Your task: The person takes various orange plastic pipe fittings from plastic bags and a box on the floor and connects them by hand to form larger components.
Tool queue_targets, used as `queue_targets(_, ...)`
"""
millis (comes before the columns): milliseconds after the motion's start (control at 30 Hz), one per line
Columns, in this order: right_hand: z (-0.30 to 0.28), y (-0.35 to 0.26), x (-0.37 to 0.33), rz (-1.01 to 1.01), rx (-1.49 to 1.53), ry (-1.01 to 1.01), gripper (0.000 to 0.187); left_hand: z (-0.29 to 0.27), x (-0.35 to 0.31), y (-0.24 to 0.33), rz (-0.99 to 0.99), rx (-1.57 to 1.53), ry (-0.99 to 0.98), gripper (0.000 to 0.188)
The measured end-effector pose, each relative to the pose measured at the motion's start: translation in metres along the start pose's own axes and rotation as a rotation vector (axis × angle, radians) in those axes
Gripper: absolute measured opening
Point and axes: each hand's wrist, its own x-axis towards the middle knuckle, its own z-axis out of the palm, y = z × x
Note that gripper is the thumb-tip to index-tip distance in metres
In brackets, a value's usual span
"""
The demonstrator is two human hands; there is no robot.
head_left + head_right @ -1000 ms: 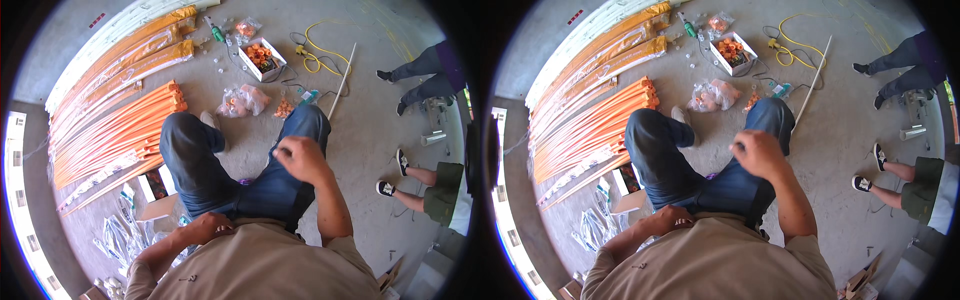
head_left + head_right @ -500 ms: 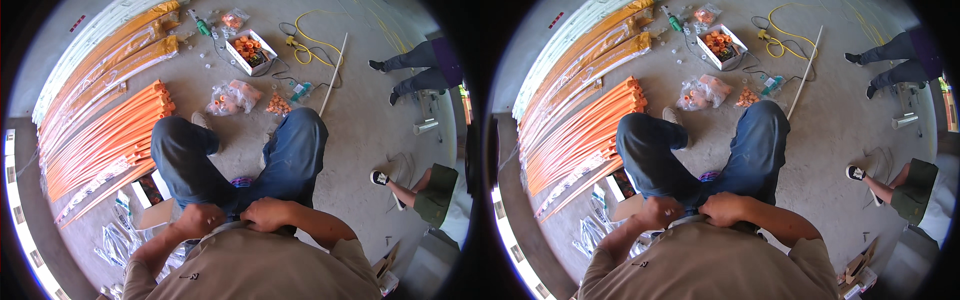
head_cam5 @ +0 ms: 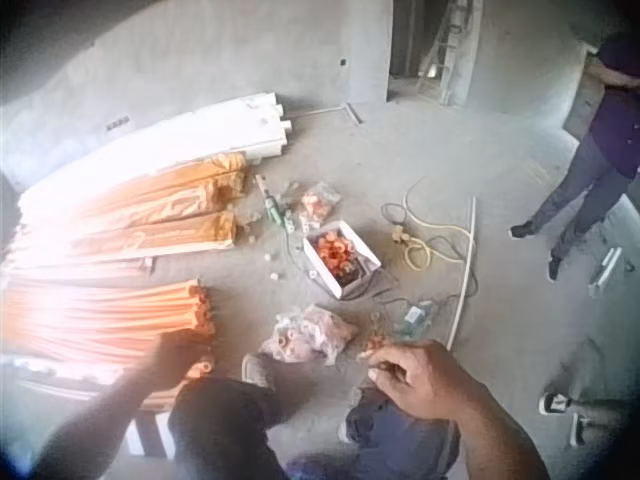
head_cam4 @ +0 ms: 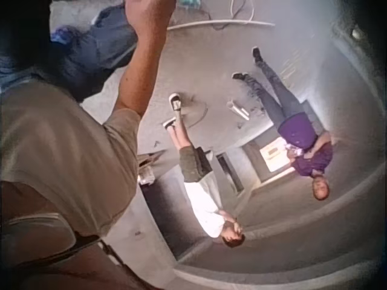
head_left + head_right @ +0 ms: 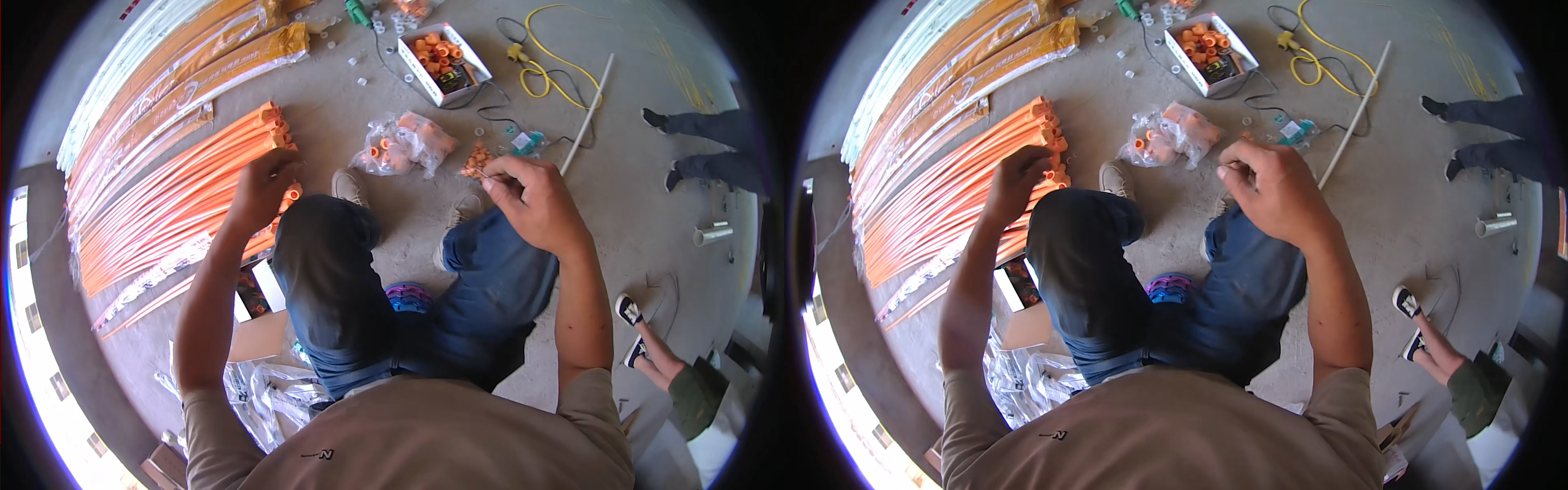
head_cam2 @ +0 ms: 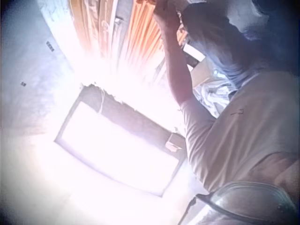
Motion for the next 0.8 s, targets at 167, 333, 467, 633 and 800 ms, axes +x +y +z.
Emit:
queue_targets(167,0.032,0.049,0.032,0.032,-0.16,-0.156,0.017,0.083,0.099,-0.043,-0.025,0.164,-0.293,0.022)
queue_targets(333,0.037,0.05,0.056,0.091,-0.109,-0.329,0.021,0.183,0.183,-0.133,0.141,0.336,-0.564,0.017)
queue_targets(467,0.034,0.06,0.08,0.138,-0.028,-0.441,0.022,0.232,0.219,-0.181,-0.111,0.672,-0.7,0.022)
queue_targets(633,0.023,0.069,0.074,0.209,0.033,-0.583,0.026,0.249,0.243,-0.18,-0.227,0.635,-0.586,0.042)
queue_targets(800,0.021,0.077,0.057,0.214,0.1,-0.513,0.027,0.276,0.251,-0.196,-0.12,0.811,-0.488,0.041)
